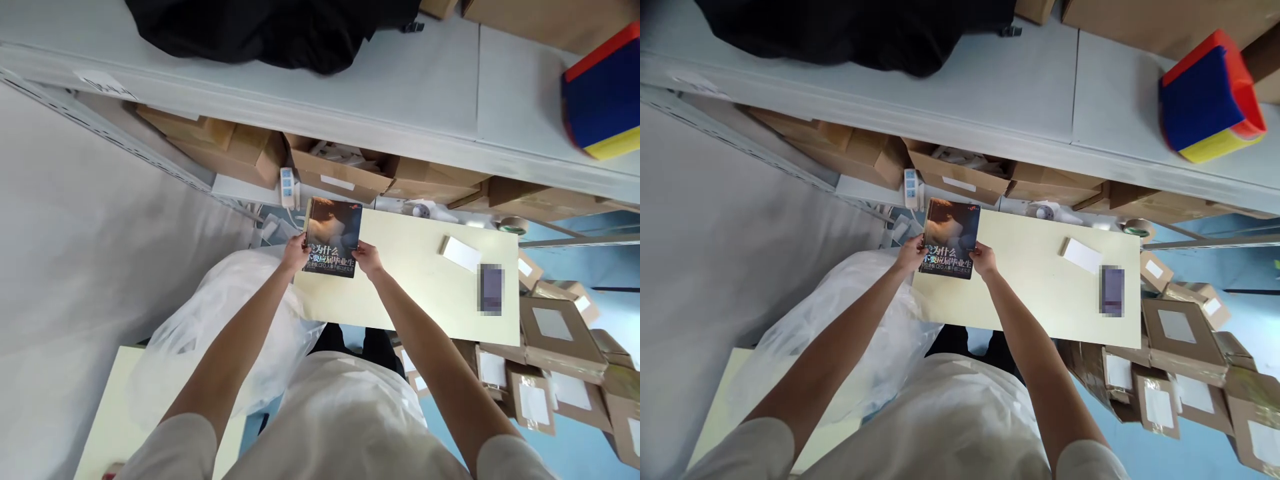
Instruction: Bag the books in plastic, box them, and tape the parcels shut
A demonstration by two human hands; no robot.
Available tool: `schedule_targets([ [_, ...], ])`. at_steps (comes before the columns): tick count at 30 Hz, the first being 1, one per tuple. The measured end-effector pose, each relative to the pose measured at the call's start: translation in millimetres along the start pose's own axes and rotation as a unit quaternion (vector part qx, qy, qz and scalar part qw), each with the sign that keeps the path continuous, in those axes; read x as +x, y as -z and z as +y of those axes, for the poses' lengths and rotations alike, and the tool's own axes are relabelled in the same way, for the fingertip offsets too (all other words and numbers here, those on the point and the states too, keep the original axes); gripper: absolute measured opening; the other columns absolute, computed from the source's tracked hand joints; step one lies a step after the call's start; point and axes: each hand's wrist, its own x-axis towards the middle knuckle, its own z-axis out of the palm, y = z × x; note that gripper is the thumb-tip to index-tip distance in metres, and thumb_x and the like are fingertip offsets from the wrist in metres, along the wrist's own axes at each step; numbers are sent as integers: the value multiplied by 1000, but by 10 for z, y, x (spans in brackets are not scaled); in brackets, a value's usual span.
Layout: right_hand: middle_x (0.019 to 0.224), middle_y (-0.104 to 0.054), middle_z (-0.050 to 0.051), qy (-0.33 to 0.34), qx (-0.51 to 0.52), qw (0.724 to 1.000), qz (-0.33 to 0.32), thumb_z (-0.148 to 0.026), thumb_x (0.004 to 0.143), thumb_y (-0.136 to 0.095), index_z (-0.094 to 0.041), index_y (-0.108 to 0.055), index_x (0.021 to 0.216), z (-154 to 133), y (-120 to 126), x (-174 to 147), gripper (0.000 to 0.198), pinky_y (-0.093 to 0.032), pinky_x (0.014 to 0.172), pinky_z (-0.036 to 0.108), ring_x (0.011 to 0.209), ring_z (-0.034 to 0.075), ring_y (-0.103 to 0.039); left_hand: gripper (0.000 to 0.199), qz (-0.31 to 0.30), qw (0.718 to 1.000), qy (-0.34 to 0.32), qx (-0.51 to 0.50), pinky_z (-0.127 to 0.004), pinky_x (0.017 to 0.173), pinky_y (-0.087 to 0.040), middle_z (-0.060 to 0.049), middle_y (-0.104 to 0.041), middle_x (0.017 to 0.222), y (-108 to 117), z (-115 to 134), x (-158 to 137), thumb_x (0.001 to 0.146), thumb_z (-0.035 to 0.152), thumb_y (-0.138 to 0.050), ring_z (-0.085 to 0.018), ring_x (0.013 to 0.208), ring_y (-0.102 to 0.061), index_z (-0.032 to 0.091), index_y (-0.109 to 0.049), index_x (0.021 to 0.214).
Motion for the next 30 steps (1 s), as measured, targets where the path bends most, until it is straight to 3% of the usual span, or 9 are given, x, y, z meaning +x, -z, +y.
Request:
schedule_targets([
  [3,76,-70,1,-27,-45,999,10,-23,69,-58,-19,-70,108,75,-103,162,41,-49,67,28,69,16,-62,44,0,1000,18,18,-37,89,-47,-11,-63,92,-69,-132,135,72,8,-59,-22,86,-61,11,-65,116],
  [6,76,-69,2,-40,-83,995,23,-16,68,-59,-22,-72,100,121,-171,209,35,-49,74,31,76,19,-64,48,12,999,26,39,-38,99,-43,-14,-61,98,-147,-234,140,74,8,-59,-26,101,-57,7,-62,122],
  [12,103,-67,11,-1,-188,977,105,-18,72,-61,-19,-69,105,160,-215,83,33,-50,86,37,84,22,-64,45,2,999,-14,41,-37,100,-42,-13,-60,100,-203,-264,38,76,9,-58,-27,105,-56,11,-63,121],
  [19,87,-71,5,-59,-190,977,78,-16,76,-63,-20,-62,100,142,-182,94,24,-49,81,33,85,20,-65,47,-11,998,5,59,-38,95,-44,-10,-62,90,-212,-254,118,74,10,-61,-27,99,-60,17,-65,120],
  [23,88,-70,4,-92,-157,982,51,-18,74,-65,-20,-56,110,105,-135,131,37,-50,80,34,88,21,-65,51,-18,995,25,91,-37,92,-45,-10,-63,89,-169,-162,113,73,9,-61,-27,99,-61,16,-62,123],
  [27,101,-67,6,-80,-52,995,11,-32,76,-64,-22,-42,131,15,222,-88,60,-53,73,35,76,17,-67,54,20,993,6,119,-40,96,-43,-17,-64,105,-84,163,60,72,4,-59,-30,107,-59,9,-58,126],
  [30,104,-64,7,2,-9,1000,6,-39,72,-66,-23,-46,129,-161,869,-418,63,-54,72,36,72,16,-66,46,-6,996,-41,83,-38,94,-45,-17,-66,107,-18,590,58,74,10,-62,-29,104,-61,9,-61,121],
])
